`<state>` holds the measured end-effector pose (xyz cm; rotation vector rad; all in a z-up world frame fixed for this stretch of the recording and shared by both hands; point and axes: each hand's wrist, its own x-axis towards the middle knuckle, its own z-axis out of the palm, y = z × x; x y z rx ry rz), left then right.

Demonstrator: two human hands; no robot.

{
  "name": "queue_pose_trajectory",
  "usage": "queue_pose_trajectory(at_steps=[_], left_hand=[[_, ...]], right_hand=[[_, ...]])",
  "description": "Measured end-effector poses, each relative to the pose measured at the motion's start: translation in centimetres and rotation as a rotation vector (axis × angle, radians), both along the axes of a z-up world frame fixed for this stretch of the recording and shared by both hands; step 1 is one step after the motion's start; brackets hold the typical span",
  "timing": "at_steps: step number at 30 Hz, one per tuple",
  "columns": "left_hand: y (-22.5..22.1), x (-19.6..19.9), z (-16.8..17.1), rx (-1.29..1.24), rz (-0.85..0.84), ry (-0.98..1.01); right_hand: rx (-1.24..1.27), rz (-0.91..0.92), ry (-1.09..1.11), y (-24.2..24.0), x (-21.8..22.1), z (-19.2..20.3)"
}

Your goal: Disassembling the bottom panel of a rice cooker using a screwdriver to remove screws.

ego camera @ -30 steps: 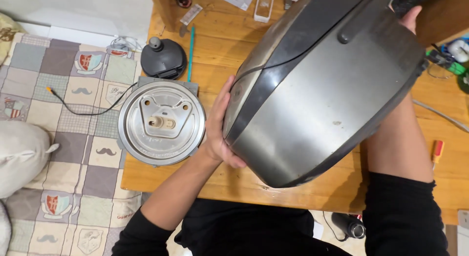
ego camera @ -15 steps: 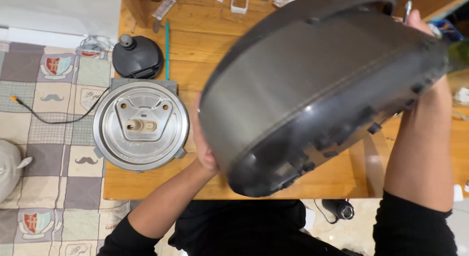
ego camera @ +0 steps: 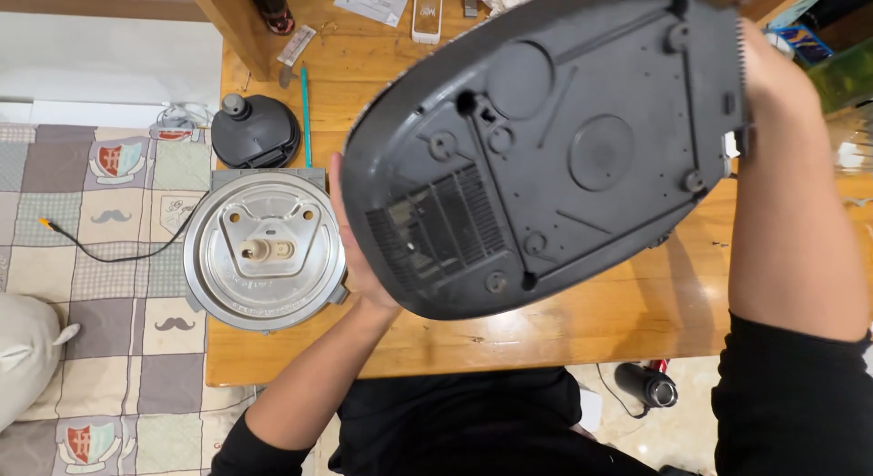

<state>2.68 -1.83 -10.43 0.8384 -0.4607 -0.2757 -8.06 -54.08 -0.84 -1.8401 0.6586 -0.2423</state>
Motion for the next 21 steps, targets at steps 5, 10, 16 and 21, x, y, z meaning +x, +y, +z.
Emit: queue_pose_trajectory(at_steps=[5,10,16,21], left_hand=[[0.6,0.8,2.3,-0.175,-0.089,0.119],[1.4,-0.4,3.8,-0.166,-0.036,0.242],[4.6,-5.3,1.4,0.031,0.038,0.201],[10.5,-11.3,-7.3,0.446,0.337,0.070]], right_hand=[[-0.073,0.051,0.087,0.7,1.2,-1.5],[-0.174,0.129,0.181,1.3,2.2,-2.1],[-0.271,0.205,0.339,0.8,0.0,-4.1],[-0.338,0.315,0.353,4.5,-0.9,-2.9]])
